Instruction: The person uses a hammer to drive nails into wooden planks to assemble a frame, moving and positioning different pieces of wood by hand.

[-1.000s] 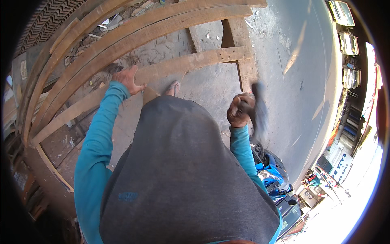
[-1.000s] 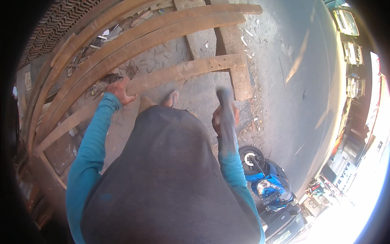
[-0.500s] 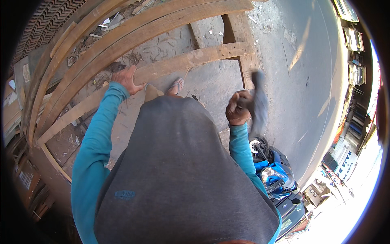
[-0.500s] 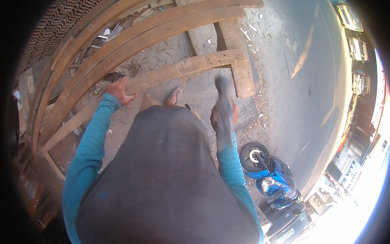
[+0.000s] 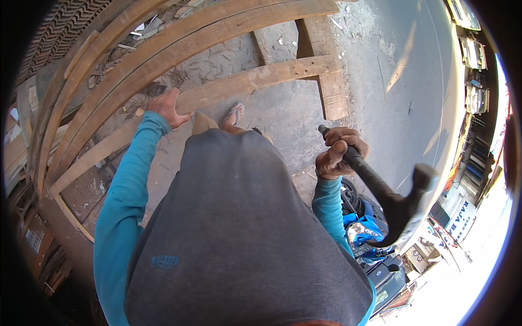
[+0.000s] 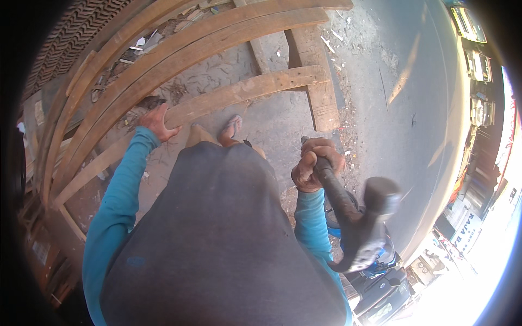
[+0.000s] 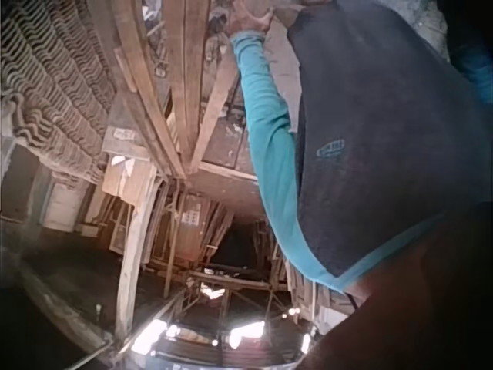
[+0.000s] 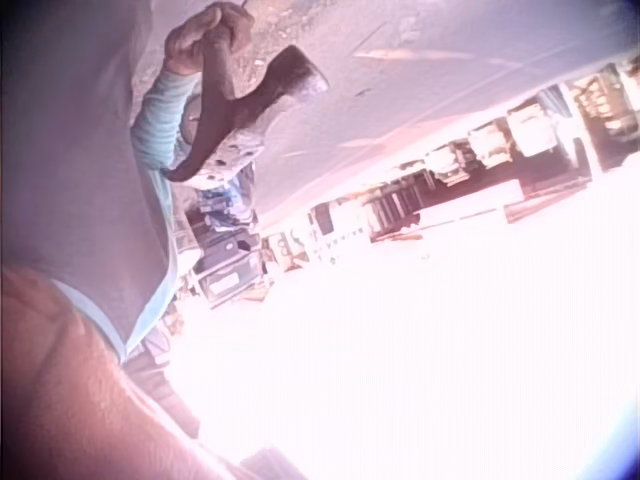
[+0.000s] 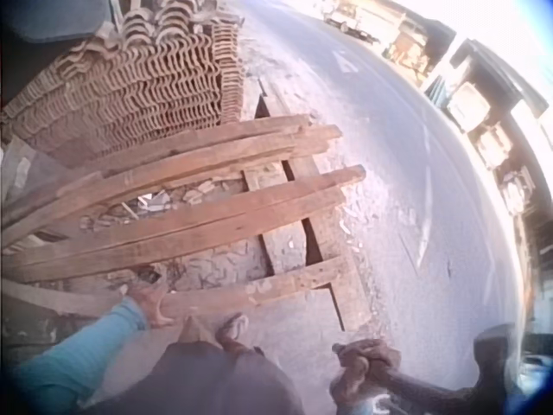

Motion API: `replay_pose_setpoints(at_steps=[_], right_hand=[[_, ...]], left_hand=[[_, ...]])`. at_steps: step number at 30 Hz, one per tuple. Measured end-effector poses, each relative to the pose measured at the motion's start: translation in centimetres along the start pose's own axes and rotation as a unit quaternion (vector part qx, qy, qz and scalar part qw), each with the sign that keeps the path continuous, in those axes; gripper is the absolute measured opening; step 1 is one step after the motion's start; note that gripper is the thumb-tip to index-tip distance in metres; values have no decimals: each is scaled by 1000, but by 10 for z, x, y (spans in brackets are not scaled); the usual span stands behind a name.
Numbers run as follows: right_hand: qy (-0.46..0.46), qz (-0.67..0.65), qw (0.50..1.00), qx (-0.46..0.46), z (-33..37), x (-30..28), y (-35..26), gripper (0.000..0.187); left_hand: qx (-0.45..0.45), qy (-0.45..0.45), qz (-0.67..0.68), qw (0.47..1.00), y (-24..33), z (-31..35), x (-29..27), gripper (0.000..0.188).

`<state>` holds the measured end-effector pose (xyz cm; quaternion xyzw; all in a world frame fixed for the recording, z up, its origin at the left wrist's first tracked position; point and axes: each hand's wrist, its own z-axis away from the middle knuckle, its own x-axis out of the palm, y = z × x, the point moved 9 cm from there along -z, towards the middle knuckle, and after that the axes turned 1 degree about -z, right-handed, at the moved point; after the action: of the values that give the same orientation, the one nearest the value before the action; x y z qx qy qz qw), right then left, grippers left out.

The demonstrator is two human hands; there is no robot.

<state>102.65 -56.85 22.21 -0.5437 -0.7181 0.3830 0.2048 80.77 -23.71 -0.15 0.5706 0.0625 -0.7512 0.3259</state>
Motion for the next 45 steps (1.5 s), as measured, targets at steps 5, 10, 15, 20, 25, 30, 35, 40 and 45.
replay_pose_setpoints(at_steps=[5,10,15,20,25,30,35,40,45], right_hand=[[-285,430,763,389,127,-25,123,28],[-160,300,873,351,53,8,44,25],[-9,16,999,51,-31,13,-16,22],[-195,349,857,326,54,-13,75,31],[-246,340,823,383,36,-7,58,33],[-30,84,994,66,-88,11,-57,34],[-33,75,996,-39,-47,0,-22,26],[-325,434,740,398,101,-27,101,33],[-65,164,908,380,-3,-9,18,31]], left_hand=[[7,27,-3,1000,3,1,-11,64],[7,-5,20,1000,3,-2,-7,64],[24,24,13,999,4,-4,-5,62],[37,50,23,998,3,0,-8,62],[10,15,-21,1000,4,-3,-10,66],[20,30,-5,999,-3,0,4,66],[10,42,1,999,-2,-2,-4,67],[23,-14,-15,1000,0,-11,1,65],[14,11,2,1000,3,-5,-1,66]])
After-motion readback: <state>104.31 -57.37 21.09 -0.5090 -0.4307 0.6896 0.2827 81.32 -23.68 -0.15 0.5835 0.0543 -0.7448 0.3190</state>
